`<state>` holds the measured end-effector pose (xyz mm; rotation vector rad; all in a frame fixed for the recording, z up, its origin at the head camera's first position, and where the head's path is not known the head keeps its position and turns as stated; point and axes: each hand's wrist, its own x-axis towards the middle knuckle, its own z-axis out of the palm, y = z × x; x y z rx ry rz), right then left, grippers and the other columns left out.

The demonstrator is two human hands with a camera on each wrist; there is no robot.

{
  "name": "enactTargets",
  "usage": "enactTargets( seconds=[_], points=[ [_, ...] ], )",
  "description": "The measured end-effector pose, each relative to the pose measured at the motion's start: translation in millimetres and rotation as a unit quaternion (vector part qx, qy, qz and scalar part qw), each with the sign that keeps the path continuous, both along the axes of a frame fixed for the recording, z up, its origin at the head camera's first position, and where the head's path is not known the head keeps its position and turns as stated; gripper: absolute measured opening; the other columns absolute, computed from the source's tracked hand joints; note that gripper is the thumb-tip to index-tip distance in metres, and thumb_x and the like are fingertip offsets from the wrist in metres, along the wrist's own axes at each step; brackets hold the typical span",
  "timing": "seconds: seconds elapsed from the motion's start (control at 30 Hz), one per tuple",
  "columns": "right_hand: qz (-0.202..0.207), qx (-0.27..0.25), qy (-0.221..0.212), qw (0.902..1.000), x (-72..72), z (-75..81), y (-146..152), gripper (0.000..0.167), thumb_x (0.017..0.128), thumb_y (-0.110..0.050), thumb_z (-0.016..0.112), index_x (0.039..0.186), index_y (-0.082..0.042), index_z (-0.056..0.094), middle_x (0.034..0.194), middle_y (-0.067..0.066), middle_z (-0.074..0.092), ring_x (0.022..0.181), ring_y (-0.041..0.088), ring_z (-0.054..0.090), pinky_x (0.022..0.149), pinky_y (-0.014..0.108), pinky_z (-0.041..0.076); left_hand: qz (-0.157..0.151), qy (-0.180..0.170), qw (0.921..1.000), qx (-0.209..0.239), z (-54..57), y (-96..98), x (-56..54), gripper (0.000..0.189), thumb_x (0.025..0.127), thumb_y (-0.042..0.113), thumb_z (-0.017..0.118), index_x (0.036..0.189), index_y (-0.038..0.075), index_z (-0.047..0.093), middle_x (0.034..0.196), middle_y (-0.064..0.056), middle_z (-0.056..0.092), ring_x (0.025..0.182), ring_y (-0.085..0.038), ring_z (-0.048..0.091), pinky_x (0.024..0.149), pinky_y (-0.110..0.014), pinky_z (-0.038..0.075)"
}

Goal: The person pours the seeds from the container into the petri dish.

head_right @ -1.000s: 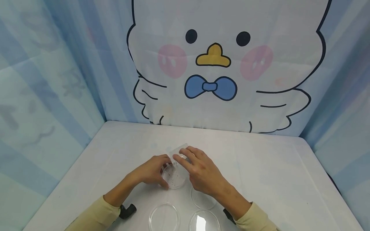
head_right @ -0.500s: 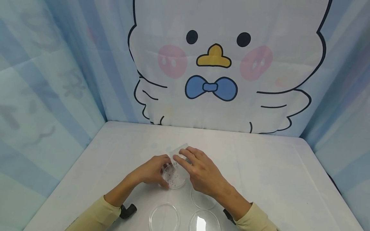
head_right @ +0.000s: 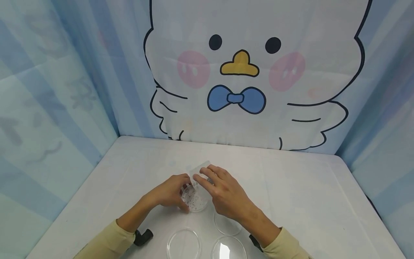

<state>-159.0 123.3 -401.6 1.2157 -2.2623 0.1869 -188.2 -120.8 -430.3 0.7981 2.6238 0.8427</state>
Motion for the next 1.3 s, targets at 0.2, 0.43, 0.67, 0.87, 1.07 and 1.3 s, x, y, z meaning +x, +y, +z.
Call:
enactTargets(
  seconds=[0.2, 0.43, 0.67, 0.87, 1.07, 1.3],
  points=[
    [-0.002, 0.003, 0.002, 1.0, 0.3, 0.1, -0.7, 0.086, 0.061, -0.005, 0.094, 0.14, -0.017, 0.063, 0.135, 0.01, 0.061, 0.125, 0.034, 0.06, 0.105, 0.048, 0.054, 0.001, -0.002, 1.0, 0.002, 0.0, 0.1, 0.3, 0.079, 0.064, 0.017, 0.101, 0.131, -0.002, 0.066, 0.123, -0.012, 0.067, 0.105, -0.027, 0.065, 0.091, -0.037, 0.058],
    [0.0, -0.002, 0.0, 1.0, 0.8, -0.1, -0.9, 0.085, 0.061, -0.004, 0.094, 0.139, -0.017, 0.063, 0.135, 0.01, 0.061, 0.124, 0.034, 0.061, 0.105, 0.049, 0.053, 0.004, -0.009, 1.0, 0.003, -0.4, -0.2, 0.4, 0.079, 0.064, 0.017, 0.101, 0.131, -0.002, 0.066, 0.121, -0.012, 0.067, 0.105, -0.026, 0.065, 0.091, -0.037, 0.058],
    [-0.002, 0.004, 0.005, 1.0, 1.6, -0.2, -0.5, 0.084, 0.062, -0.005, 0.094, 0.139, -0.017, 0.064, 0.134, 0.009, 0.062, 0.124, 0.033, 0.061, 0.106, 0.048, 0.053, 0.007, -0.009, 0.9999, 0.004, -0.4, 0.5, 0.7, 0.078, 0.063, 0.016, 0.102, 0.13, -0.002, 0.067, 0.121, -0.011, 0.067, 0.105, -0.026, 0.065, 0.092, -0.037, 0.057],
    [-0.003, 0.016, 0.016, 0.9997, 2.3, 1.4, -1.7, 0.084, 0.063, -0.008, 0.095, 0.14, -0.017, 0.064, 0.134, 0.009, 0.063, 0.125, 0.033, 0.062, 0.106, 0.047, 0.053, 0.013, -0.009, 0.9998, 0.009, 0.4, 0.7, 1.9, 0.074, 0.063, 0.015, 0.101, 0.126, -0.001, 0.068, 0.119, -0.01, 0.068, 0.104, -0.025, 0.065, 0.093, -0.038, 0.058],
    [0.0, 0.015, 0.014, 0.9998, 2.2, 2.5, -2.2, 0.081, 0.065, -0.006, 0.093, 0.14, -0.017, 0.064, 0.134, 0.009, 0.063, 0.124, 0.032, 0.061, 0.106, 0.047, 0.053, 0.019, -0.014, 0.9997, 0.008, 0.1, 0.7, 2.4, 0.074, 0.063, 0.015, 0.101, 0.127, -0.001, 0.068, 0.12, -0.01, 0.068, 0.105, -0.025, 0.065, 0.094, -0.039, 0.058],
    [0.003, 0.013, 0.014, 0.9998, 1.7, 3.3, -3.0, 0.079, 0.066, -0.005, 0.091, 0.139, -0.016, 0.064, 0.134, 0.009, 0.063, 0.125, 0.033, 0.061, 0.106, 0.047, 0.053, 0.016, -0.012, 0.9998, 0.007, -0.2, 0.2, 1.4, 0.073, 0.063, 0.015, 0.101, 0.126, -0.001, 0.068, 0.119, -0.01, 0.068, 0.105, -0.025, 0.066, 0.095, -0.039, 0.057]
  ],
)
